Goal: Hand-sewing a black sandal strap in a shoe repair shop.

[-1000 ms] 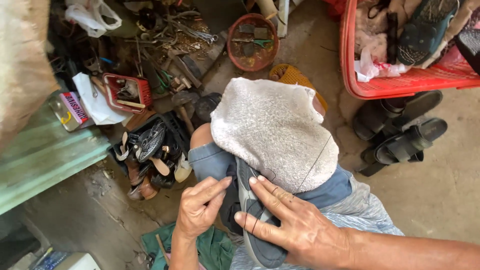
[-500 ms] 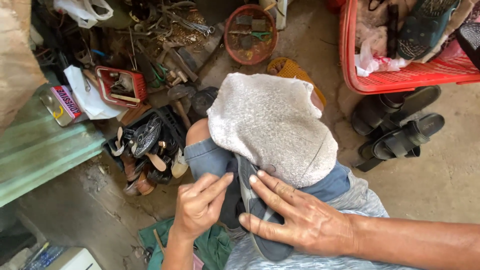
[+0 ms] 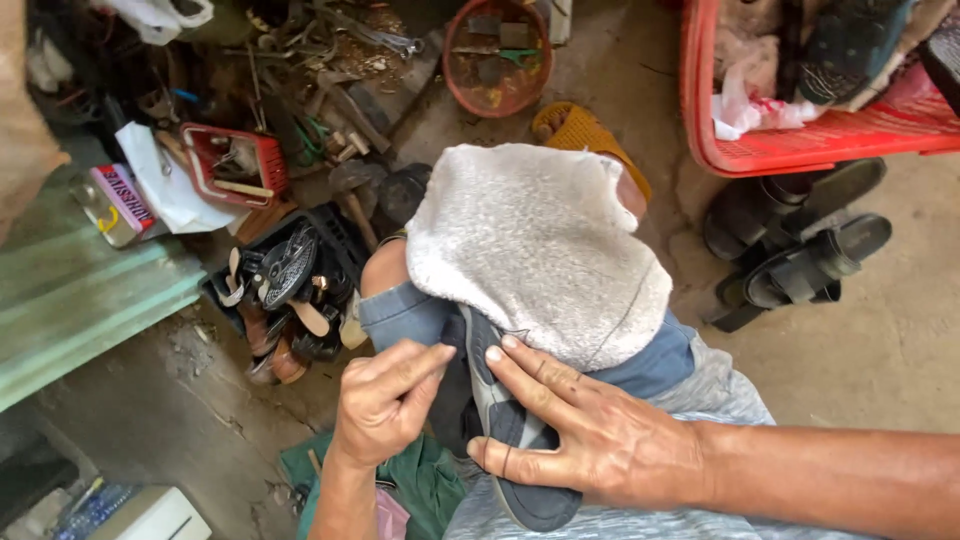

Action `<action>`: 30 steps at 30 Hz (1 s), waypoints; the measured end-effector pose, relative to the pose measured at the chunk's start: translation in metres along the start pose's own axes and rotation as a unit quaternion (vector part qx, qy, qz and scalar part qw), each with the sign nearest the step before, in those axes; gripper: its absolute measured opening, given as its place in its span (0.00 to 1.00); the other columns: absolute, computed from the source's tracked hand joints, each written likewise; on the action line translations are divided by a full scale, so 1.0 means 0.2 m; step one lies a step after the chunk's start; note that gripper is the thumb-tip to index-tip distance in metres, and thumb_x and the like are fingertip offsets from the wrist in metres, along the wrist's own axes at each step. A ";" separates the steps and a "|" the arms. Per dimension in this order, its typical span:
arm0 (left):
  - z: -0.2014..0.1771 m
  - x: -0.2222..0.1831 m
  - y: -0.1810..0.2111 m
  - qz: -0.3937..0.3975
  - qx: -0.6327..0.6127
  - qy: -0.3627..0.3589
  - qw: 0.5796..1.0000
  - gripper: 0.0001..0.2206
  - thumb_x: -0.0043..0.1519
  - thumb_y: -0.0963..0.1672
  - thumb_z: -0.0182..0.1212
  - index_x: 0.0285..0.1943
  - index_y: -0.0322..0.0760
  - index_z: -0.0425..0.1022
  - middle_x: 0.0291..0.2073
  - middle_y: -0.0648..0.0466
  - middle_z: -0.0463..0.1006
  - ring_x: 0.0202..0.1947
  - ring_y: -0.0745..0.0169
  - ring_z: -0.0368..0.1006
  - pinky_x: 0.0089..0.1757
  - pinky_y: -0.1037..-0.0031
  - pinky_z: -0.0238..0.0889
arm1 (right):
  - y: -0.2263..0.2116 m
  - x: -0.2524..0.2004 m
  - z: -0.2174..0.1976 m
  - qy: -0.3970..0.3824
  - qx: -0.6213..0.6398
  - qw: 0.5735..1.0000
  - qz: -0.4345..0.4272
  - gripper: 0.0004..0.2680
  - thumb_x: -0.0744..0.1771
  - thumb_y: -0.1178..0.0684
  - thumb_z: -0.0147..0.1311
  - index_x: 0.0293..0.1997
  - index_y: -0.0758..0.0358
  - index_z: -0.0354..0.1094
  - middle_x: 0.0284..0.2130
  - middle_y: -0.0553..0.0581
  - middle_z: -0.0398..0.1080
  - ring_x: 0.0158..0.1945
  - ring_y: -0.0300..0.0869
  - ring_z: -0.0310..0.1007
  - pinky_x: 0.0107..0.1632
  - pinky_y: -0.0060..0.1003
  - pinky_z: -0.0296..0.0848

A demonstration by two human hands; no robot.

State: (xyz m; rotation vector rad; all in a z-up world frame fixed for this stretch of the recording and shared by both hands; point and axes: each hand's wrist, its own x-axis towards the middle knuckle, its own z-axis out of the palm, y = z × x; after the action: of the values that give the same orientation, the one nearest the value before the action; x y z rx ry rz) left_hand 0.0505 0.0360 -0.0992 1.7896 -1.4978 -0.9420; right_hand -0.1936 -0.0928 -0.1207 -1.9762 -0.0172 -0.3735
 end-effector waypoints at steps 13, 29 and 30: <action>0.01 0.06 0.09 -0.088 0.014 -0.005 0.996 0.07 0.63 0.38 0.62 0.47 0.26 0.81 0.33 0.48 0.83 0.28 0.61 0.80 0.31 0.75 0.74 | 0.03 -0.01 -0.03 -0.039 -0.050 0.998 -0.029 0.16 0.74 0.58 0.39 0.72 0.51 0.55 0.67 0.87 0.48 0.72 0.77 0.53 0.69 0.64 0.64; 0.20 -0.21 0.15 -0.067 0.158 0.090 0.981 0.02 0.68 0.38 0.54 0.46 0.32 0.72 0.37 0.49 0.76 0.36 0.50 0.73 0.36 0.63 0.64 | 0.14 -0.21 -0.38 0.062 -0.483 0.836 0.254 0.10 0.69 0.50 0.61 0.57 0.52 0.75 0.67 0.60 0.71 0.64 0.54 0.73 0.51 0.50 0.78; 0.22 -0.21 0.16 -0.064 0.161 0.098 0.980 0.02 0.69 0.38 0.53 0.46 0.33 0.72 0.36 0.50 0.75 0.35 0.51 0.73 0.35 0.63 0.63 | 0.09 -0.16 -0.34 0.115 -0.387 0.893 0.198 0.05 0.70 0.59 0.61 0.51 0.55 0.77 0.62 0.61 0.72 0.63 0.54 0.74 0.62 0.50 0.73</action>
State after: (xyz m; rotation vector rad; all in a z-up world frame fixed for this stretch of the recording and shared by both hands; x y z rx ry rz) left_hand -0.0073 0.0706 -0.0915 2.1619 -1.4866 -0.5811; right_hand -0.2382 -0.1551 -0.1192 -2.6200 0.7887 -0.3711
